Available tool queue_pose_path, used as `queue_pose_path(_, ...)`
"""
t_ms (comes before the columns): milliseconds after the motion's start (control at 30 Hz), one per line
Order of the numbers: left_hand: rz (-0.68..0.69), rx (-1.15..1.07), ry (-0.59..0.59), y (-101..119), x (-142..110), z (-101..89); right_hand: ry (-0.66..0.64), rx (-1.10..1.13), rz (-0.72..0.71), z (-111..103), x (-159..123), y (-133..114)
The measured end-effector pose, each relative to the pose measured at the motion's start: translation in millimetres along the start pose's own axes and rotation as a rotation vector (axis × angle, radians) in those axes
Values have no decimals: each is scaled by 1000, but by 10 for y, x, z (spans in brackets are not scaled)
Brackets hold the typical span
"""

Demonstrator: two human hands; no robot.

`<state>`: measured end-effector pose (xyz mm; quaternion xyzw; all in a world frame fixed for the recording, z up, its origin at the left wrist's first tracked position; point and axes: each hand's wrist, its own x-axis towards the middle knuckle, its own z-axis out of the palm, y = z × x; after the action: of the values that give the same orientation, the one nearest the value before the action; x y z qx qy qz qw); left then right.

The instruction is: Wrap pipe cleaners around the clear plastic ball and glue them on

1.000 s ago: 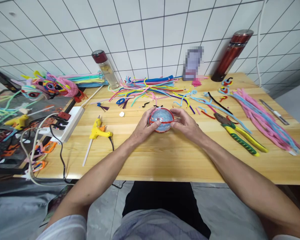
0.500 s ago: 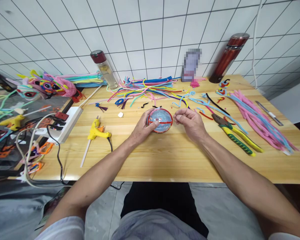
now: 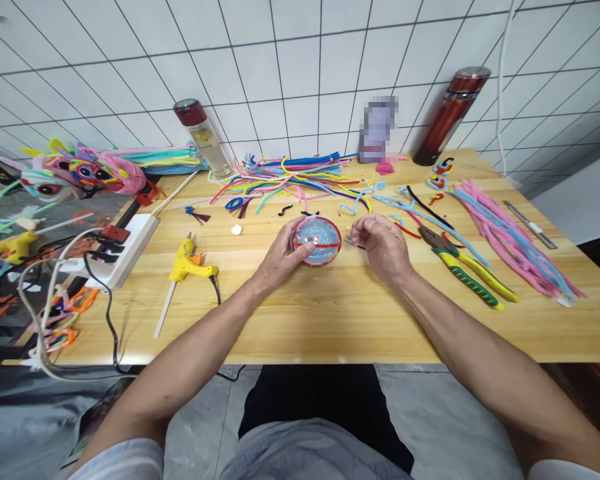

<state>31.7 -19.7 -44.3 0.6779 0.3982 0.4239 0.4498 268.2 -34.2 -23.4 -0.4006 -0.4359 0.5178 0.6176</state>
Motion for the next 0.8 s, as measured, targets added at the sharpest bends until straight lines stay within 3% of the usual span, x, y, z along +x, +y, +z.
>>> queue_pose_path(467, -4, -9, -1, 12, 1, -3, 157, -198, -103, -30, 17, 56)
queue_pose_path(800, -3, -48, -3, -14, 29, 11, -193, -314, 40, -1, -28, 171)
